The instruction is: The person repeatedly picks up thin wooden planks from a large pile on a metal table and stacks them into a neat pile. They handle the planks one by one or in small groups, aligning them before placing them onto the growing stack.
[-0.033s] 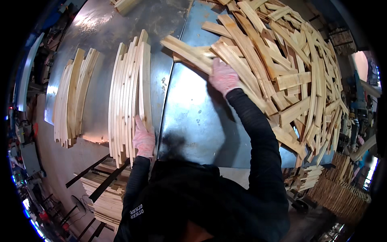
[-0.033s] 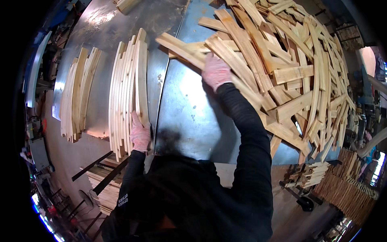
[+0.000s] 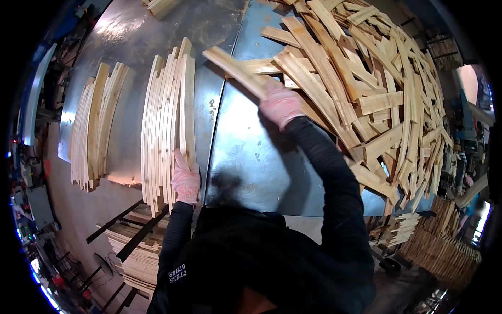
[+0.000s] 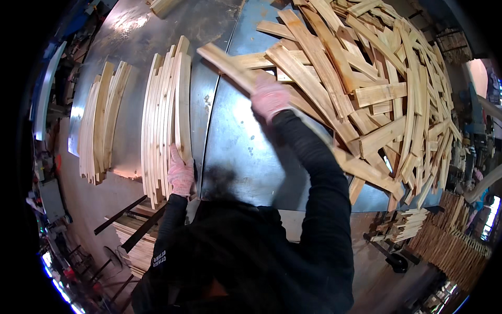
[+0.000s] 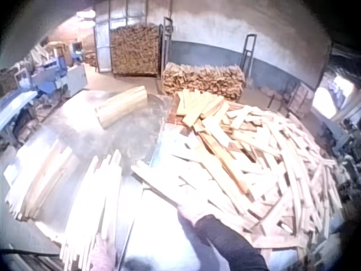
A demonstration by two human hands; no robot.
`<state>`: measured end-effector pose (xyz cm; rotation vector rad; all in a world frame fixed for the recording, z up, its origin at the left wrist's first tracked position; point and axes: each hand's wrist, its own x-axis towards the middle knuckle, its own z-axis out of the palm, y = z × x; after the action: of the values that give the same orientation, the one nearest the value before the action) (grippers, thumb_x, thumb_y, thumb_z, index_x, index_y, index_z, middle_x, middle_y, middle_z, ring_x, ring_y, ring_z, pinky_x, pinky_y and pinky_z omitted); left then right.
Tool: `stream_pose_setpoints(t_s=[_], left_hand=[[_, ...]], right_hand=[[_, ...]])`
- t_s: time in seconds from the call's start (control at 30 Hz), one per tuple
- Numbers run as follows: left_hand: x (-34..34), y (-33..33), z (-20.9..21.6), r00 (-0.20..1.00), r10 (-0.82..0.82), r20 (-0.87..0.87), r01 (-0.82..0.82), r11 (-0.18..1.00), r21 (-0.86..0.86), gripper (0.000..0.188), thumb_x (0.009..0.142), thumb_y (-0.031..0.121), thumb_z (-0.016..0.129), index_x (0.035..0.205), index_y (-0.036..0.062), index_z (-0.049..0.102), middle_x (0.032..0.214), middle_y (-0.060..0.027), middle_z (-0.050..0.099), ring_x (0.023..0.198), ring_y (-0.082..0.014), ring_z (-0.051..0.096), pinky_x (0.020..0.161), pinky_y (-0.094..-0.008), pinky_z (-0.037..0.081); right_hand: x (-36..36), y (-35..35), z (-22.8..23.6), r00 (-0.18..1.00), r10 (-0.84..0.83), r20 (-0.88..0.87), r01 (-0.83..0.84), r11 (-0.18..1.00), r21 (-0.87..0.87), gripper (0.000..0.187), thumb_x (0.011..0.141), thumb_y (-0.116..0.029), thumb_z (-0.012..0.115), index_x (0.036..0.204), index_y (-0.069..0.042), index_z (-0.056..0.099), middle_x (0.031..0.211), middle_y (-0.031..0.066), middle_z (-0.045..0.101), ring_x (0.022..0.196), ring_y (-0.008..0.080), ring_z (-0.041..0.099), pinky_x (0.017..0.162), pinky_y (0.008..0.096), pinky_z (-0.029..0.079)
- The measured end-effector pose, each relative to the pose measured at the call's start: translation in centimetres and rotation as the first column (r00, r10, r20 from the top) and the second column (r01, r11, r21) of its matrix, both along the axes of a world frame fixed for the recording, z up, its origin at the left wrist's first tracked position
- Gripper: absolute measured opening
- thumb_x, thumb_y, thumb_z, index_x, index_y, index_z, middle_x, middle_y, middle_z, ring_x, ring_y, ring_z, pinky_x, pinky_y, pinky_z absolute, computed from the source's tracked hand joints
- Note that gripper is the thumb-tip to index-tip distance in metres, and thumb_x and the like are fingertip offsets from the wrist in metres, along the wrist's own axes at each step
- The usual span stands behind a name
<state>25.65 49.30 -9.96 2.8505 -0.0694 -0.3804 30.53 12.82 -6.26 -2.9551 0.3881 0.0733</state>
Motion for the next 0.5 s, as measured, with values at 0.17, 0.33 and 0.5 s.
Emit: stream_pose_setpoints(t_s=[0.17, 0.33, 0.5], left_hand=[[0.5, 0.5, 0.6, 0.992, -0.039, 0.121, 0.074, 0.949, -0.306, 0.09, 0.091, 0.048, 0.063, 0.158, 0.0082, 0.017, 0.146, -0.0259, 0.047, 0.115, -0.0428, 0.061, 0.092, -0.0483, 0.051], [0.5, -1.6, 2.5, 0.999, -0.044, 0.03, 0.046, 0.995, -0.092, 0.098, 0.085, 0.036, 0.072, 0.157, 0.0033, 0.014, 0.15, -0.028, 0.039, 0.13, -0.042, 0.049, 0.103, -0.0453, 0.044], [0.0, -0.6, 2.4, 0.885, -0.312, 0.345, 0.26, 0.947, 0.189, 0.089, 0.083, 0.025, 0.074, 0.154, 0.0028, 0.026, 0.141, -0.0267, 0.046, 0.123, -0.0423, 0.05, 0.102, -0.0479, 0.043]], right_hand=[[3.9, 15.4, -4.5, 0.936, 0.35, -0.043, -0.301, 0.858, 0.416, 0.038, 0.093, -0.025, 0.049, 0.12, -0.001, 0.061, 0.105, 0.0241, 0.069, 0.092, 0.0392, 0.069, 0.075, 0.0485, 0.056], [5.5, 11.2, -5.9, 0.961, 0.005, 0.276, -0.111, 0.923, 0.368, 0.033, 0.095, -0.033, 0.048, 0.103, -0.004, 0.061, 0.109, 0.0213, 0.066, 0.104, 0.0365, 0.063, 0.09, 0.0451, 0.05], [-0.3, -8.9, 1.2, 0.927, -0.358, 0.114, 0.375, 0.897, -0.233, 0.072, 0.077, -0.051, 0.072, 0.123, 0.002, 0.055, 0.122, 0.0229, 0.063, 0.112, 0.0293, 0.063, 0.088, 0.0417, 0.052]])
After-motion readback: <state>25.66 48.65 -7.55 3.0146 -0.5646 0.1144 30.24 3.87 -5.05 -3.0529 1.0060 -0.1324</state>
